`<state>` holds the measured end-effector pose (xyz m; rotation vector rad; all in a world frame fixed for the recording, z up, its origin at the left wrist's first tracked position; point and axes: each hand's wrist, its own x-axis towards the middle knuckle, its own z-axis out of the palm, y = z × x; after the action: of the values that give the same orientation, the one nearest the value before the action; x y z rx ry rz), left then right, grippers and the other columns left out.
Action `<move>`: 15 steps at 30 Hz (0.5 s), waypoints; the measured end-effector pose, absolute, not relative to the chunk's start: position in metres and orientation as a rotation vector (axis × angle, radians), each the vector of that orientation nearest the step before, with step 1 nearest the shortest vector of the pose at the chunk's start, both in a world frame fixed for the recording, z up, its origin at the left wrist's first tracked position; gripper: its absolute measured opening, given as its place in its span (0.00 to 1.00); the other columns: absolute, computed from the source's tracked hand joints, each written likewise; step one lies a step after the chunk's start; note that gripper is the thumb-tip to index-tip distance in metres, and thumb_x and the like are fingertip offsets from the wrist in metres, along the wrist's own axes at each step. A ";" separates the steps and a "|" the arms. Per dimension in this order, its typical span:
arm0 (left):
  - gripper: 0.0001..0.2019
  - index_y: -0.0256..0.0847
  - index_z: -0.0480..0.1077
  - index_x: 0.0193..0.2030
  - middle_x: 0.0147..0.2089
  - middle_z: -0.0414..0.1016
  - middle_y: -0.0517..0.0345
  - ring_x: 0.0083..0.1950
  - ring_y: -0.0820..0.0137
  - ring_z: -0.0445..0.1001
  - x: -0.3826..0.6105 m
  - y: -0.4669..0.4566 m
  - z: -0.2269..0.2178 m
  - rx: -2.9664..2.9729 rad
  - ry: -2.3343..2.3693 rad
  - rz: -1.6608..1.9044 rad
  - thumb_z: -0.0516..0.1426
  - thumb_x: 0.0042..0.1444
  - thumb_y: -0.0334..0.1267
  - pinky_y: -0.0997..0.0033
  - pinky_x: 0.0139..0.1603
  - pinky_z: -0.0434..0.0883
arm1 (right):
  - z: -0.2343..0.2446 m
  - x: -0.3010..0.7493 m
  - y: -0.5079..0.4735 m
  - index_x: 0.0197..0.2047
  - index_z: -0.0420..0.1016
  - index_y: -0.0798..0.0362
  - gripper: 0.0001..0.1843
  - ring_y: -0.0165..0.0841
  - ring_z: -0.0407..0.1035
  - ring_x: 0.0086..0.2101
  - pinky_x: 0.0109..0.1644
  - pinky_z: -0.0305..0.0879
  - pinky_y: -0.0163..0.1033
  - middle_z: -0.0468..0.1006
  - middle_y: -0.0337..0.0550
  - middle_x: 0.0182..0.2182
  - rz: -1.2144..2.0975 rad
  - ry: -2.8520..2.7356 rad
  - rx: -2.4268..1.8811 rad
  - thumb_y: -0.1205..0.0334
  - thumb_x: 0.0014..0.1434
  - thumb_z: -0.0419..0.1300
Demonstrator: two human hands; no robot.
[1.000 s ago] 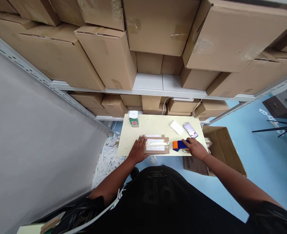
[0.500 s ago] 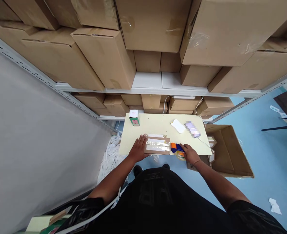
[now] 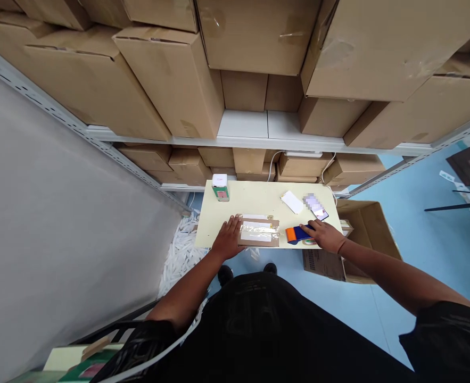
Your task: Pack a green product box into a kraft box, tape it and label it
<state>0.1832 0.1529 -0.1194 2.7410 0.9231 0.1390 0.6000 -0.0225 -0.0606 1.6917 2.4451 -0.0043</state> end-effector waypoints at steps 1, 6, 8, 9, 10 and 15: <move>0.54 0.32 0.45 0.81 0.82 0.42 0.34 0.82 0.45 0.40 0.183 0.153 -0.120 2.740 0.920 0.140 0.61 0.58 0.63 0.44 0.79 0.43 | -0.061 0.599 -0.026 0.73 0.65 0.54 0.33 0.46 0.66 0.48 0.50 0.66 0.46 0.74 0.59 0.53 -0.003 2.445 1.701 0.72 0.66 0.54; 0.56 0.32 0.42 0.81 0.82 0.41 0.34 0.82 0.45 0.38 0.182 0.154 -0.125 2.750 0.892 0.163 0.59 0.59 0.66 0.44 0.79 0.42 | -0.065 0.567 -0.020 0.71 0.67 0.51 0.32 0.47 0.67 0.48 0.49 0.65 0.48 0.75 0.58 0.53 -0.067 2.324 1.736 0.72 0.64 0.56; 0.56 0.31 0.42 0.81 0.82 0.41 0.34 0.82 0.44 0.38 0.182 0.154 -0.126 2.755 0.894 0.169 0.59 0.59 0.67 0.43 0.79 0.42 | -0.067 0.552 -0.012 0.65 0.72 0.53 0.27 0.50 0.67 0.50 0.49 0.66 0.49 0.75 0.61 0.52 -0.198 2.166 1.752 0.71 0.63 0.57; 0.56 0.31 0.42 0.81 0.82 0.41 0.34 0.82 0.44 0.38 0.182 0.154 -0.126 2.753 0.898 0.173 0.58 0.59 0.67 0.43 0.79 0.42 | -0.069 0.546 -0.009 0.63 0.74 0.54 0.25 0.52 0.67 0.51 0.49 0.67 0.49 0.75 0.62 0.52 -0.280 2.079 1.766 0.70 0.63 0.58; 0.56 0.31 0.42 0.81 0.82 0.41 0.34 0.82 0.44 0.38 0.182 0.154 -0.126 2.746 0.899 0.177 0.58 0.59 0.67 0.43 0.79 0.43 | -0.071 0.543 -0.007 0.61 0.75 0.54 0.23 0.52 0.67 0.52 0.48 0.67 0.49 0.75 0.62 0.52 -0.354 2.000 1.788 0.70 0.63 0.57; 0.55 0.32 0.45 0.81 0.82 0.41 0.35 0.82 0.43 0.38 0.179 0.158 -0.124 2.640 0.860 0.216 0.58 0.59 0.67 0.41 0.79 0.42 | -0.092 0.557 -0.013 0.61 0.75 0.52 0.25 0.48 0.73 0.51 0.45 0.67 0.43 0.78 0.58 0.51 -0.686 1.630 2.188 0.69 0.60 0.59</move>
<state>0.1789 0.1579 -0.1237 2.6402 0.8599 0.2160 0.5569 -0.0127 -0.0915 2.1884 1.6302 -0.6860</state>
